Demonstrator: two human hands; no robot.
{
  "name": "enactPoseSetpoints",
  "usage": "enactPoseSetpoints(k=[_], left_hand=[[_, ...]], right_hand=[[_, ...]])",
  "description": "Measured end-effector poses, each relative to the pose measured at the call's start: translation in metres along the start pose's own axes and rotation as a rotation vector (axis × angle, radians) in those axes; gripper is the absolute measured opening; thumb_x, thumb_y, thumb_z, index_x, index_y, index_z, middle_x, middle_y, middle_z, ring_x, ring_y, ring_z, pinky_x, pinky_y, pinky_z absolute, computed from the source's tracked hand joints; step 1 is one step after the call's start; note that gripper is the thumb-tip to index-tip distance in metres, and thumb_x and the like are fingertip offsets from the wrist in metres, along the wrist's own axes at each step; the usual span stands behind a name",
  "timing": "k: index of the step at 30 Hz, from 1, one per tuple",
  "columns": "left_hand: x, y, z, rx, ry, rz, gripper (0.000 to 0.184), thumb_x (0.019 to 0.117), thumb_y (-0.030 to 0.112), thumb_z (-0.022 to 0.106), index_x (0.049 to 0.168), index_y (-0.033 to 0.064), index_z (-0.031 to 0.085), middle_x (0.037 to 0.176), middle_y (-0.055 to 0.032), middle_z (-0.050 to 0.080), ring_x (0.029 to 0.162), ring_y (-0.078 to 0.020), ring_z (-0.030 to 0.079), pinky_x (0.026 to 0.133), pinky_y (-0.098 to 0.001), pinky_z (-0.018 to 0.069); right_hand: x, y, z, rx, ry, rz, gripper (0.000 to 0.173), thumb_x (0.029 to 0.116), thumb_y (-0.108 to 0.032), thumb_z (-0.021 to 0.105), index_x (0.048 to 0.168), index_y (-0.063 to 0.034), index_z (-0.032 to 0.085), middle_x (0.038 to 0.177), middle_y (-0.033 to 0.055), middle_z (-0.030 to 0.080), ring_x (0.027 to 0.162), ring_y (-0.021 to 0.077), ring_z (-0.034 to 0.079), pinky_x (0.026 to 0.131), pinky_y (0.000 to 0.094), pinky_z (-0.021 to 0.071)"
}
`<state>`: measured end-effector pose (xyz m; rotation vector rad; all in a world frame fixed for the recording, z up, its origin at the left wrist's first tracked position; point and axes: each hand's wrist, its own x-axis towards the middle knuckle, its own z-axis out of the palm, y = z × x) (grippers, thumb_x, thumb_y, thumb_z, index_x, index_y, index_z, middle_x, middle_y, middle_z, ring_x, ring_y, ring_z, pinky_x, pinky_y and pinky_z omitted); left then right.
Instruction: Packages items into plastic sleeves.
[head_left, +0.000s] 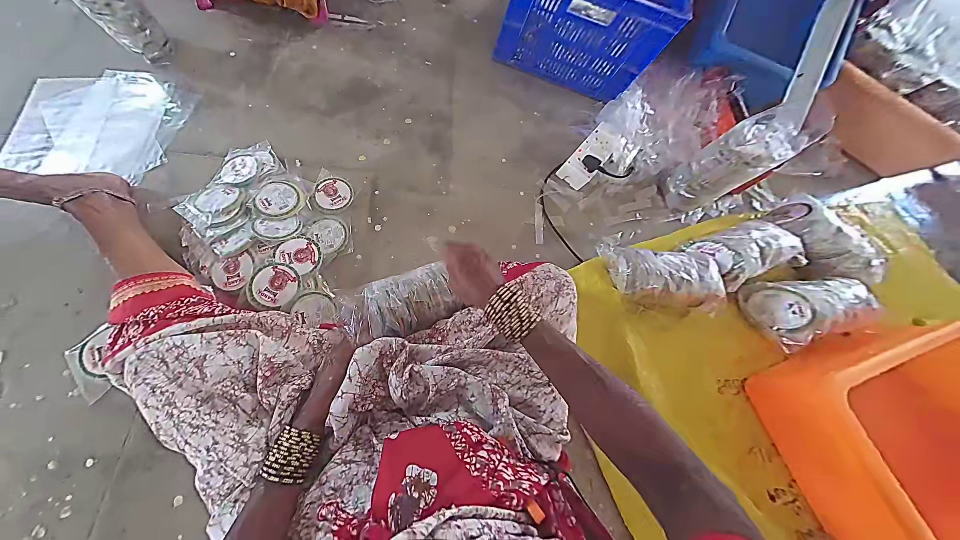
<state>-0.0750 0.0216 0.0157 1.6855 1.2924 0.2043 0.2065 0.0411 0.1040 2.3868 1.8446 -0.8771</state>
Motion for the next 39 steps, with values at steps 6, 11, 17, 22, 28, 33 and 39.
enactPoseSetpoints(k=[6,11,17,22,28,33,39], left_hand=[[0.024,-0.015,0.002,0.079,-0.093,-0.131,0.042,0.1091,0.024,0.045,0.131,-0.0093,0.059,0.128,-0.0281,0.063,0.123,-0.0363,0.061,0.11,-0.0516,0.0418],[0.014,-0.008,-0.017,-0.432,-0.077,0.099,0.041,0.1055,0.03,0.037,0.113,-0.0005,0.064,0.1,-0.0015,0.067,0.095,-0.0031,0.062,0.092,-0.0264,0.0507],[0.041,0.028,-0.013,-0.514,0.103,-0.241,0.048,0.1062,0.029,0.053,0.139,-0.0055,0.05,0.128,-0.0187,0.062,0.109,-0.0169,0.063,0.095,-0.0344,0.0517],[0.06,0.037,-0.005,-0.258,0.105,-0.276,0.044,0.1089,0.026,0.047,0.133,-0.0099,0.057,0.131,-0.0287,0.06,0.125,-0.0329,0.057,0.11,-0.0491,0.0394],[0.085,0.041,0.005,-0.831,0.358,-0.137,0.033,0.1098,0.012,0.04,0.135,-0.0074,0.048,0.119,-0.0131,0.061,0.102,-0.0098,0.062,0.091,-0.0271,0.0525],[0.111,0.01,0.0,-1.0,0.416,0.012,0.029,0.1078,0.006,0.038,0.129,-0.0085,0.05,0.114,-0.0068,0.063,0.104,-0.0065,0.061,0.095,-0.0241,0.0503],[0.097,-0.014,-0.014,-1.054,0.341,-0.009,0.026,0.0964,0.001,0.035,0.093,0.0075,0.06,0.081,0.0038,0.068,0.079,-0.0057,0.066,0.078,-0.0237,0.0557]], right_hand=[[0.011,0.037,0.008,0.309,0.29,0.03,0.021,0.1049,-0.009,0.05,0.114,0.0051,0.063,0.103,0.0244,0.068,0.098,0.0397,0.068,0.087,0.0585,0.0538],[0.033,0.065,0.03,0.608,0.17,0.401,0.033,0.108,-0.018,0.048,0.123,0.0083,0.061,0.12,0.0283,0.065,0.115,0.0372,0.062,0.102,0.052,0.0462],[0.028,0.058,0.04,0.557,0.141,0.416,0.029,0.1063,-0.016,0.051,0.118,0.0067,0.064,0.119,0.0255,0.064,0.115,0.034,0.061,0.101,0.0488,0.0453],[0.023,0.046,0.036,0.561,0.098,0.509,0.034,0.1092,-0.018,0.043,0.125,0.0066,0.061,0.131,0.0253,0.061,0.126,0.0333,0.058,0.108,0.0471,0.0418],[0.051,0.047,0.046,0.81,0.429,0.411,0.03,0.1078,-0.017,0.05,0.121,0.0068,0.062,0.115,0.0256,0.067,0.112,0.0357,0.064,0.101,0.0516,0.0466],[0.054,0.053,0.065,1.014,0.521,0.208,0.025,0.1056,-0.009,0.051,0.119,0.0113,0.058,0.104,0.0218,0.067,0.097,0.0244,0.067,0.092,0.041,0.0535],[0.036,0.049,0.062,0.984,0.567,0.261,0.025,0.1064,-0.012,0.051,0.12,0.007,0.06,0.101,0.0147,0.07,0.087,0.0178,0.07,0.081,0.0348,0.059]])
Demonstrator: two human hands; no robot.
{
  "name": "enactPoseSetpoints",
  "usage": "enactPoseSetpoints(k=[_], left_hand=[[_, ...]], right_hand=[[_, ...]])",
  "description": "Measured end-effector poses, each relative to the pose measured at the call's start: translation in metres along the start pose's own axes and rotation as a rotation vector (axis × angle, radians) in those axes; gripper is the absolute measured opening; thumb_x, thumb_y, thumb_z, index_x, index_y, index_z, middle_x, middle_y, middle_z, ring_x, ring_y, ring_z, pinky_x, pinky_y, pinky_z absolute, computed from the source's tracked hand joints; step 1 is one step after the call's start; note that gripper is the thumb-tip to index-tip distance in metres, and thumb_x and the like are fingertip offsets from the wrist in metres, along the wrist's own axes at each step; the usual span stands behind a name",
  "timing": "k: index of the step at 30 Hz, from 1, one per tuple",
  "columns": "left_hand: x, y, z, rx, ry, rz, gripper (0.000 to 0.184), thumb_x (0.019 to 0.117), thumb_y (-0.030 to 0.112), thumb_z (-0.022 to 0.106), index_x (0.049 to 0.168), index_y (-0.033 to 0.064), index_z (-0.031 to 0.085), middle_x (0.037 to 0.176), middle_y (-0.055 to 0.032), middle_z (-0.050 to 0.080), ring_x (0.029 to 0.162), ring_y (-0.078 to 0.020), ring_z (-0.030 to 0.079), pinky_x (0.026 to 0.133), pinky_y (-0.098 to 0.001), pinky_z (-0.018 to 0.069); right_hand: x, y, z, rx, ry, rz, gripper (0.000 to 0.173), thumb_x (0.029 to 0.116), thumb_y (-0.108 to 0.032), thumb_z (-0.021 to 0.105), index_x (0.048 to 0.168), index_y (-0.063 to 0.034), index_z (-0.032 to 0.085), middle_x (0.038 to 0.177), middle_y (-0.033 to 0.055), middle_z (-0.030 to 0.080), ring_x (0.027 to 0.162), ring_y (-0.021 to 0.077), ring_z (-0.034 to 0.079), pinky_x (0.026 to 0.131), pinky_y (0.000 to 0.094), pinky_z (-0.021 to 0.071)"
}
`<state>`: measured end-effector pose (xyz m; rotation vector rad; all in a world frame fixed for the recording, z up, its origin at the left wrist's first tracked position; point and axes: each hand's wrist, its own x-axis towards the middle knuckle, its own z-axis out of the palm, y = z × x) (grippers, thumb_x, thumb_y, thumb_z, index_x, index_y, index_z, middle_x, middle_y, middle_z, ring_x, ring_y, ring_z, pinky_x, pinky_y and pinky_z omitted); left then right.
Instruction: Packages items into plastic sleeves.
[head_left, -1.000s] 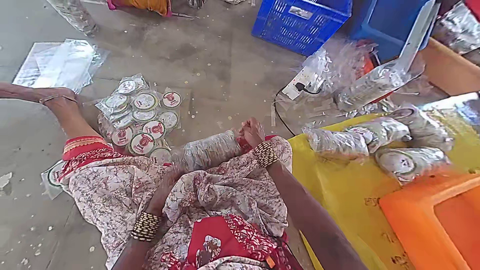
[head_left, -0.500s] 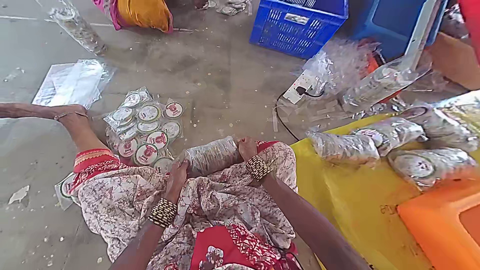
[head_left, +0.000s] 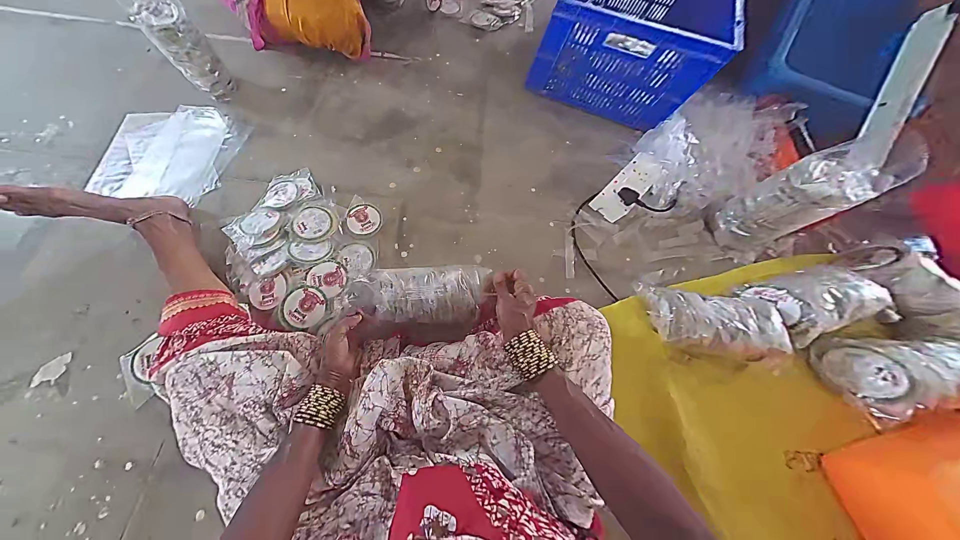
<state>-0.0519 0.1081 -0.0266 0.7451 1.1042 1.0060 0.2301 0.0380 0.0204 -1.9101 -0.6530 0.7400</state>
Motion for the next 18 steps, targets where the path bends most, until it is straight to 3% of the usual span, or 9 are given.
enactPoseSetpoints(k=[3,5,6,8,10,11,13,15,18], left_hand=[[-0.004,-0.002,-0.001,-0.003,-0.099,-0.002,0.03,0.0928,0.003,0.035,0.086,0.012,0.063,0.08,0.0058,0.069,0.079,-0.0052,0.065,0.079,-0.0248,0.0545],[-0.008,-0.003,-0.004,0.047,-0.183,-0.031,0.029,0.091,0.005,0.036,0.085,0.0144,0.062,0.082,0.0074,0.067,0.081,-0.0041,0.064,0.081,-0.0242,0.0538],[-0.01,-0.004,-0.004,0.072,-0.209,-0.044,0.027,0.0908,0.005,0.037,0.085,0.015,0.062,0.081,0.0081,0.066,0.081,-0.0036,0.063,0.08,-0.0236,0.0534],[-0.014,-0.006,-0.005,0.089,-0.25,-0.047,0.027,0.0918,0.006,0.037,0.083,0.0149,0.061,0.081,0.0079,0.066,0.079,-0.0035,0.063,0.078,-0.0234,0.0527],[-0.014,-0.008,-0.009,0.092,-0.302,-0.034,0.026,0.0916,0.008,0.038,0.081,0.0162,0.061,0.081,0.0083,0.065,0.081,-0.0039,0.062,0.078,-0.0242,0.0525],[-0.013,-0.01,-0.011,0.093,-0.312,-0.031,0.025,0.0906,0.009,0.039,0.081,0.017,0.061,0.081,0.0088,0.065,0.081,-0.0038,0.062,0.078,-0.0241,0.0522],[-0.017,-0.009,-0.012,0.109,-0.29,-0.047,0.023,0.0908,0.009,0.04,0.083,0.0162,0.061,0.081,0.0085,0.065,0.079,-0.0036,0.062,0.077,-0.0237,0.0524],[-0.019,-0.008,-0.011,0.12,-0.253,-0.081,0.022,0.092,0.008,0.04,0.086,0.0145,0.06,0.083,0.0069,0.065,0.081,-0.0042,0.062,0.076,-0.0241,0.0528],[-0.018,-0.006,-0.01,0.098,-0.274,-0.107,0.024,0.0928,0.007,0.038,0.084,0.0147,0.059,0.08,0.0069,0.063,0.078,-0.0046,0.061,0.074,-0.0239,0.052]], right_hand=[[-0.013,-0.01,0.004,-0.088,0.195,-0.372,0.02,0.0981,-0.008,0.059,0.105,0.0079,0.069,0.096,0.0177,0.069,0.087,0.0204,0.067,0.082,0.0357,0.0546],[-0.024,-0.018,0.008,-0.156,0.153,-0.611,0.016,0.0963,-0.007,0.058,0.096,0.005,0.07,0.09,0.0136,0.071,0.085,0.0187,0.068,0.082,0.0348,0.0567],[-0.032,-0.022,0.008,-0.269,0.086,-0.671,0.017,0.0956,-0.005,0.058,0.093,0.0043,0.071,0.091,0.0152,0.072,0.088,0.0243,0.071,0.084,0.0396,0.0576],[-0.047,-0.035,0.004,-0.638,-0.235,-0.532,0.022,0.0974,-0.004,0.053,0.105,0.006,0.071,0.112,0.0233,0.072,0.111,0.0381,0.068,0.098,0.0511,0.0523],[-0.045,-0.045,0.004,-0.817,-0.41,-0.442,0.024,0.0993,-0.006,0.051,0.111,0.0051,0.068,0.117,0.023,0.069,0.114,0.0396,0.065,0.095,0.0526,0.0505],[-0.043,-0.051,0.003,-0.807,-0.412,-0.465,0.023,0.099,-0.005,0.051,0.111,0.0058,0.068,0.115,0.0232,0.069,0.112,0.0399,0.065,0.095,0.0532,0.0508],[-0.045,-0.052,0.006,-0.683,-0.236,-0.671,0.013,0.094,-0.002,0.06,0.096,0.0056,0.07,0.096,0.0218,0.071,0.094,0.04,0.07,0.081,0.0536,0.0557],[-0.048,-0.056,0.013,-0.613,-0.186,-0.771,0.008,0.0912,0.0,0.062,0.091,0.0031,0.069,0.092,0.0191,0.071,0.09,0.0377,0.07,0.077,0.0517,0.0569],[-0.054,-0.055,0.02,-0.842,-0.533,-0.53,0.026,0.1018,-0.006,0.048,0.116,0.0067,0.066,0.121,0.0249,0.067,0.119,0.0404,0.062,0.101,0.053,0.0485]])
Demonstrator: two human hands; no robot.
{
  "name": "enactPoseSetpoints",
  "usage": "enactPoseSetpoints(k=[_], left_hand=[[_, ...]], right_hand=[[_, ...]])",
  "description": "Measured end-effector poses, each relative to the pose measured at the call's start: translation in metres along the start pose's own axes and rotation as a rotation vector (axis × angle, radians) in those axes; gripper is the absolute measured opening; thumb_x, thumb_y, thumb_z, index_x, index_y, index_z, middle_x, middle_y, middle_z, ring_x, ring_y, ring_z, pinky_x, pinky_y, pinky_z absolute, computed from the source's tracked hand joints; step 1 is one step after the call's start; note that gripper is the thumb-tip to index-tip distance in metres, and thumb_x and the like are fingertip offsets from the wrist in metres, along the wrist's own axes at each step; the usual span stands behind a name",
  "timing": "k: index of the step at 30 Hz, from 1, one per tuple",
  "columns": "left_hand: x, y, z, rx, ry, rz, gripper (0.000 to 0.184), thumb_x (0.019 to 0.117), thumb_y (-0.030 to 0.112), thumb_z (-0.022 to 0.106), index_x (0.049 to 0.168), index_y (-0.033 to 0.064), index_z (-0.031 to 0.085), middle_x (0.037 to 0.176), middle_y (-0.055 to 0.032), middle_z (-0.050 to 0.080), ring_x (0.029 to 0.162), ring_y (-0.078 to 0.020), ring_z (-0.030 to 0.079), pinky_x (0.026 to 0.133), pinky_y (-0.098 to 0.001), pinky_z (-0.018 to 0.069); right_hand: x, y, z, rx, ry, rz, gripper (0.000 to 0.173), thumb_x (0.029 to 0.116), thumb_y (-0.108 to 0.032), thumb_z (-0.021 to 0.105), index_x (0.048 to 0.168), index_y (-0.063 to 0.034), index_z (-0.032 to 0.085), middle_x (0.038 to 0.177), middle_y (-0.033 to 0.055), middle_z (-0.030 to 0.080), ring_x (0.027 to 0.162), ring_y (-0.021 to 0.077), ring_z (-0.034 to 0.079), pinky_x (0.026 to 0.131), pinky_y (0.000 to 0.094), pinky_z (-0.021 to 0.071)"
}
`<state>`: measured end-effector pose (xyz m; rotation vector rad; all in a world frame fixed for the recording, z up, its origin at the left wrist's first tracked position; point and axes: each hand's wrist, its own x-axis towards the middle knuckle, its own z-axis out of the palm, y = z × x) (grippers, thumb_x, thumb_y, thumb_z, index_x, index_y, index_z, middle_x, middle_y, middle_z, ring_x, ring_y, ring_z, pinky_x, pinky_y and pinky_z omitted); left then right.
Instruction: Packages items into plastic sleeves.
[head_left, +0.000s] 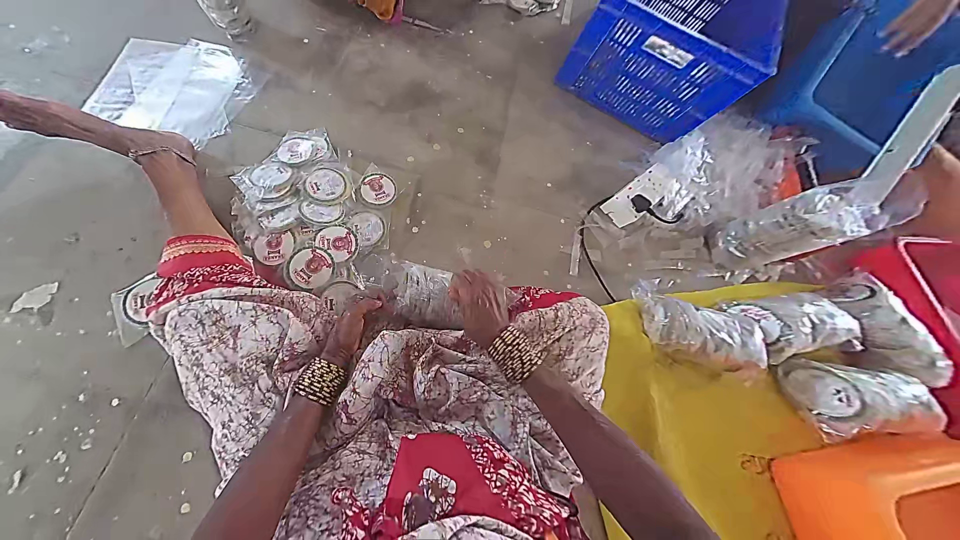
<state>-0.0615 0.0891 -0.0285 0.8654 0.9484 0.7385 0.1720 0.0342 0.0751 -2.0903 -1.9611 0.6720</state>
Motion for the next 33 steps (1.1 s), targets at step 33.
enactPoseSetpoints(k=[33], left_hand=[[-0.005,0.008,0.001,0.06,-0.086,0.063,0.028,0.0921,0.005,0.037,0.08,0.0159,0.06,0.077,0.0102,0.064,0.075,-0.0008,0.06,0.075,-0.021,0.051]], right_hand=[[0.041,-0.013,-0.01,0.075,0.057,-0.017,0.016,0.0988,-0.005,0.057,0.104,0.0036,0.069,0.108,0.0217,0.069,0.11,0.0381,0.065,0.097,0.0554,0.0483]])
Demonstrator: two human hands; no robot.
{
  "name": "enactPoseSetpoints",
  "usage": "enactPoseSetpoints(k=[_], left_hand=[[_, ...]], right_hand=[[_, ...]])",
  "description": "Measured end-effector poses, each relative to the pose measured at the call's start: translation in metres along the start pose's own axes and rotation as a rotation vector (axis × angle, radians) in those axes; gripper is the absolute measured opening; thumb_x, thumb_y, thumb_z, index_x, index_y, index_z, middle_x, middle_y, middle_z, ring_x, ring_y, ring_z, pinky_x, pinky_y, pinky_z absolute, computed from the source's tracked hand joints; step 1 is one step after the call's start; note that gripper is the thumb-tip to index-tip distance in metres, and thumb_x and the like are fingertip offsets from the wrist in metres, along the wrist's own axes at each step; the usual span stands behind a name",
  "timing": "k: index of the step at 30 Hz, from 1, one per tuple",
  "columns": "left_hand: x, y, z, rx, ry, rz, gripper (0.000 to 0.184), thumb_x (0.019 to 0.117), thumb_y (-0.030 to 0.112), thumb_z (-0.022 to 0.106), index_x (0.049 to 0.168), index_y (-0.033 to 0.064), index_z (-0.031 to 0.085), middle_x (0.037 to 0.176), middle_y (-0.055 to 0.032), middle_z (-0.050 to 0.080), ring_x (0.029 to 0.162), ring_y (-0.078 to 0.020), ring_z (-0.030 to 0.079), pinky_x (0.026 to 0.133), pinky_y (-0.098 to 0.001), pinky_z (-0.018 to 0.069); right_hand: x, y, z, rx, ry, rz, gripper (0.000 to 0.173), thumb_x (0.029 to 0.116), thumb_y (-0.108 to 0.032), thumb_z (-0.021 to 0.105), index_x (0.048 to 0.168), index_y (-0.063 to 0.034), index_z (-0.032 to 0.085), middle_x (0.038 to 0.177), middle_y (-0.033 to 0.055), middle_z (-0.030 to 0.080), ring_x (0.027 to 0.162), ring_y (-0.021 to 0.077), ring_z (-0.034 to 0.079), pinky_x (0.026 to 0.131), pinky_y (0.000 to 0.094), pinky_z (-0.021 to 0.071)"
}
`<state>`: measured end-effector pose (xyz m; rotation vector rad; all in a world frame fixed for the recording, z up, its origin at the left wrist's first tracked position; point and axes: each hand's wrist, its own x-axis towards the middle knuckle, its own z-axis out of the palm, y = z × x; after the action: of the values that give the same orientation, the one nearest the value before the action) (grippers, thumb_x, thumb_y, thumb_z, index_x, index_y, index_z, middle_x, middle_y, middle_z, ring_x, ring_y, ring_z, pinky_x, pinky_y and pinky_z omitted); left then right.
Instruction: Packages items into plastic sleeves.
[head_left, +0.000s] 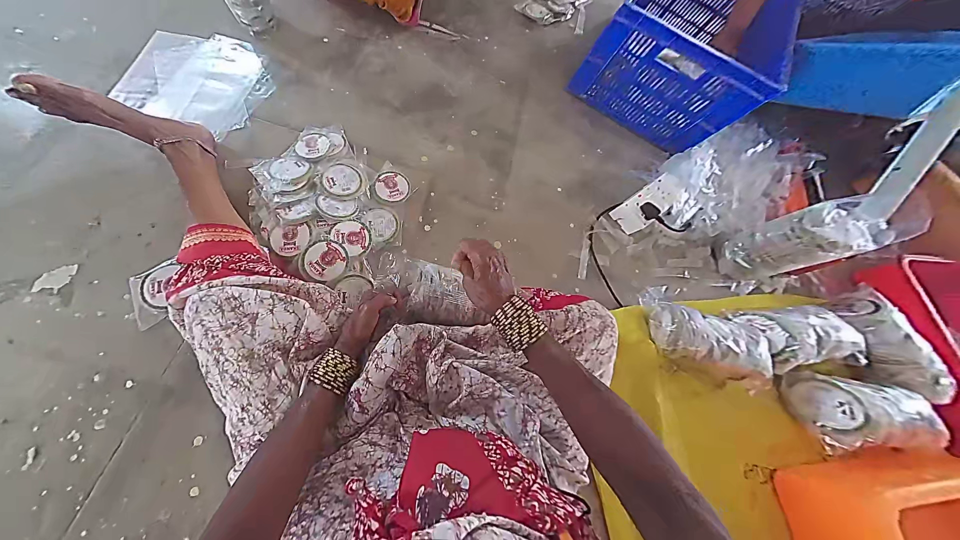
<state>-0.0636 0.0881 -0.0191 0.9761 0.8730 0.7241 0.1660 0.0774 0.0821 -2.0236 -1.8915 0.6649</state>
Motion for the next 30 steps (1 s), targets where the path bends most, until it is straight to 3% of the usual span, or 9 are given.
enactPoseSetpoints(k=[2,4,6,10,13,16,19,22,30], left_hand=[[-0.002,0.0,0.001,0.007,0.033,-0.03,0.026,0.0928,0.006,0.039,0.082,0.0147,0.061,0.078,0.009,0.064,0.076,-0.0017,0.061,0.074,-0.0217,0.0513],[-0.004,0.001,0.001,0.034,0.05,-0.053,0.025,0.0948,0.006,0.039,0.086,0.0108,0.061,0.085,0.0059,0.066,0.081,-0.0033,0.061,0.075,-0.0224,0.0517],[-0.001,-0.001,-0.002,0.052,0.016,-0.041,0.026,0.0952,0.008,0.038,0.086,0.0101,0.062,0.089,0.0052,0.066,0.083,-0.0035,0.061,0.076,-0.0228,0.0516],[-0.004,-0.003,-0.001,0.022,0.081,-0.09,0.022,0.0969,0.008,0.04,0.091,0.01,0.061,0.083,0.005,0.064,0.08,-0.005,0.062,0.077,-0.0248,0.0525],[-0.001,0.0,-0.001,0.047,0.029,-0.059,0.026,0.0946,0.007,0.038,0.086,0.0111,0.062,0.081,0.0068,0.064,0.077,-0.0026,0.061,0.074,-0.0223,0.0516],[0.0,-0.002,-0.003,0.052,-0.012,-0.015,0.028,0.0943,0.008,0.037,0.082,0.0134,0.062,0.079,0.0087,0.064,0.074,-0.0014,0.06,0.072,-0.0211,0.0508],[0.0,-0.004,-0.003,0.048,-0.028,0.002,0.027,0.0929,0.009,0.037,0.08,0.0158,0.06,0.08,0.0094,0.064,0.076,-0.001,0.06,0.073,-0.0213,0.0506],[-0.001,-0.002,-0.004,0.081,-0.02,-0.009,0.029,0.0941,0.007,0.036,0.082,0.0108,0.062,0.087,0.0059,0.066,0.085,-0.0034,0.061,0.081,-0.0246,0.0514],[0.001,-0.004,-0.004,0.062,-0.041,0.015,0.028,0.0926,0.007,0.037,0.082,0.0136,0.062,0.083,0.0087,0.065,0.081,-0.002,0.061,0.08,-0.0234,0.0516]], right_hand=[[0.0,0.001,0.01,0.052,0.113,-0.032,0.012,0.0964,-0.003,0.059,0.1,0.0025,0.069,0.103,0.0207,0.069,0.104,0.0376,0.066,0.093,0.0547,0.0505],[-0.001,-0.003,0.02,-0.037,-0.084,-0.026,0.024,0.1031,-0.01,0.052,0.115,0.0037,0.068,0.121,0.0235,0.068,0.121,0.0395,0.061,0.105,0.0559,0.0453],[0.001,-0.008,0.02,-0.083,-0.133,-0.045,0.026,0.1038,-0.013,0.052,0.116,0.0045,0.068,0.12,0.0232,0.068,0.121,0.0388,0.062,0.104,0.0543,0.0442],[0.001,-0.02,0.017,-0.038,0.162,-0.214,0.01,0.0917,-0.003,0.063,0.095,0.0029,0.07,0.1,0.0206,0.071,0.102,0.038,0.068,0.089,0.0551,0.0513],[0.004,-0.026,0.023,-0.115,-0.198,-0.132,0.027,0.1025,-0.01,0.053,0.121,0.0039,0.066,0.125,0.0232,0.066,0.126,0.0399,0.058,0.109,0.0571,0.0409],[0.011,-0.027,0.018,-0.124,-0.228,-0.111,0.028,0.104,-0.013,0.052,0.124,0.0022,0.066,0.127,0.0221,0.067,0.129,0.0384,0.057,0.114,0.0564,0.0368],[0.012,-0.019,0.02,-0.104,-0.084,-0.129,0.024,0.0998,-0.009,0.057,0.116,0.0048,0.068,0.118,0.0238,0.069,0.12,0.0392,0.063,0.109,0.0565,0.0414],[0.015,-0.014,0.017,-0.127,-0.232,-0.037,0.022,0.1019,-0.012,0.056,0.114,0.0027,0.067,0.118,0.0224,0.068,0.12,0.0378,0.061,0.106,0.055,0.0413],[0.014,0.007,0.016,-0.057,-0.217,0.1,0.022,0.1014,-0.01,0.054,0.114,0.0022,0.067,0.116,0.0226,0.068,0.117,0.0379,0.062,0.101,0.0562,0.0439]])
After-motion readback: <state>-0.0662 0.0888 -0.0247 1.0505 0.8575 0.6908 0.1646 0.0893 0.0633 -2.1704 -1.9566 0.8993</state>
